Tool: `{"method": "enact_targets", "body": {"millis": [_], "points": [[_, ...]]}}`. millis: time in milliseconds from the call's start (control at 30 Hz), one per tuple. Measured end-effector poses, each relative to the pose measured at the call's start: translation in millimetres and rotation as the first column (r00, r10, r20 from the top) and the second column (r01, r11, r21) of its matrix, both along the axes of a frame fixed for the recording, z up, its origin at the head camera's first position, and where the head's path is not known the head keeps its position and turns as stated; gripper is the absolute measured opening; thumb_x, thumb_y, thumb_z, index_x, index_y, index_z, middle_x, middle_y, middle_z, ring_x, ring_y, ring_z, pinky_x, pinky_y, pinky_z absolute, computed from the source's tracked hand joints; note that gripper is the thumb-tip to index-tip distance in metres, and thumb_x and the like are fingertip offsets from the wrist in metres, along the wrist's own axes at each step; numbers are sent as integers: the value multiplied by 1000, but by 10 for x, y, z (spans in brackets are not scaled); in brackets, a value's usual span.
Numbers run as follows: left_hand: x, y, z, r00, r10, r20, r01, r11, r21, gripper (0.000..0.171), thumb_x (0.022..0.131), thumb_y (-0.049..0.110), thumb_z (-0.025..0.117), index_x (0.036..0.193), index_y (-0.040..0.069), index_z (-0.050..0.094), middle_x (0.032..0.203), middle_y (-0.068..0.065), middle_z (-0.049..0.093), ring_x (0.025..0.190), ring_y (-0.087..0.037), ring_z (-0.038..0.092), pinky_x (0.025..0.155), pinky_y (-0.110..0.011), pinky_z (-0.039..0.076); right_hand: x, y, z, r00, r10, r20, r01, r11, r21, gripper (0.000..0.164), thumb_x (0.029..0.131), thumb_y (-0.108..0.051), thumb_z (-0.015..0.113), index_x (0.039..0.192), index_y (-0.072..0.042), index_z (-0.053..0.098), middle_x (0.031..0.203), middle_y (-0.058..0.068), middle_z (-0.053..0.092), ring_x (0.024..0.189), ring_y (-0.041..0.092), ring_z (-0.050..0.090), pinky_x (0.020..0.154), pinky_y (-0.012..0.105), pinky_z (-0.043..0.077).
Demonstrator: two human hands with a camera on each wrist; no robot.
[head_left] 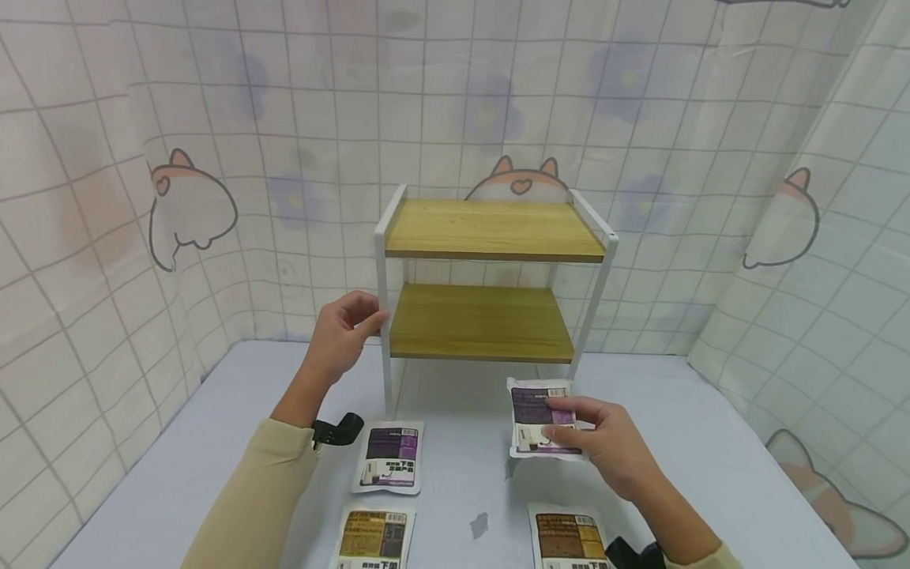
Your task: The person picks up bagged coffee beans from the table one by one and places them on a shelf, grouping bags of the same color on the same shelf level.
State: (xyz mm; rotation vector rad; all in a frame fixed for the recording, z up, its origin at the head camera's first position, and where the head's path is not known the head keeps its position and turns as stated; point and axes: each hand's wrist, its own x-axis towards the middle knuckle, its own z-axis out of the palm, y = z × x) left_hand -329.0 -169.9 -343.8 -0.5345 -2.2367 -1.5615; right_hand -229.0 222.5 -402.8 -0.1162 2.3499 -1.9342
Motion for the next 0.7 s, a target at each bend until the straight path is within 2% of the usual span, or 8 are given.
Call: {"method": "enact_targets", "body": {"millis": [100,333,700], "points": [[-10,-2,-8,1000,0,2,0,1000,4,22,99,21,70,111,3,69,105,-15,69,93,-20,65,80,-21,58,3,-13,50,1000,7,-1,-7,1000,-20,57,85,-8,82,138,1,62,137,25,57,94,18,68,78,25,61],[-23,-5,-9,1000,-9,15,9,1000,10,23,99,20,69,113,2,68,106,-15,69,93,-19,66,82,-22,59,10,-36,174,1000,1,-12,-1,999,35,57,86,-15,83,138,-4,63,141,23,54,97,20,66,78,24,60],[-22,0,-12,1000,-5,20,5,1000,6,23,100,19,68,113,1,68,105,-11,69,94,-17,66,83,-22,59,33,-50,340,999,37,-1,-37,999,-19,59,89,-12,79,142,1,58,138,25,53,99,21,68,83,25,61]]}}
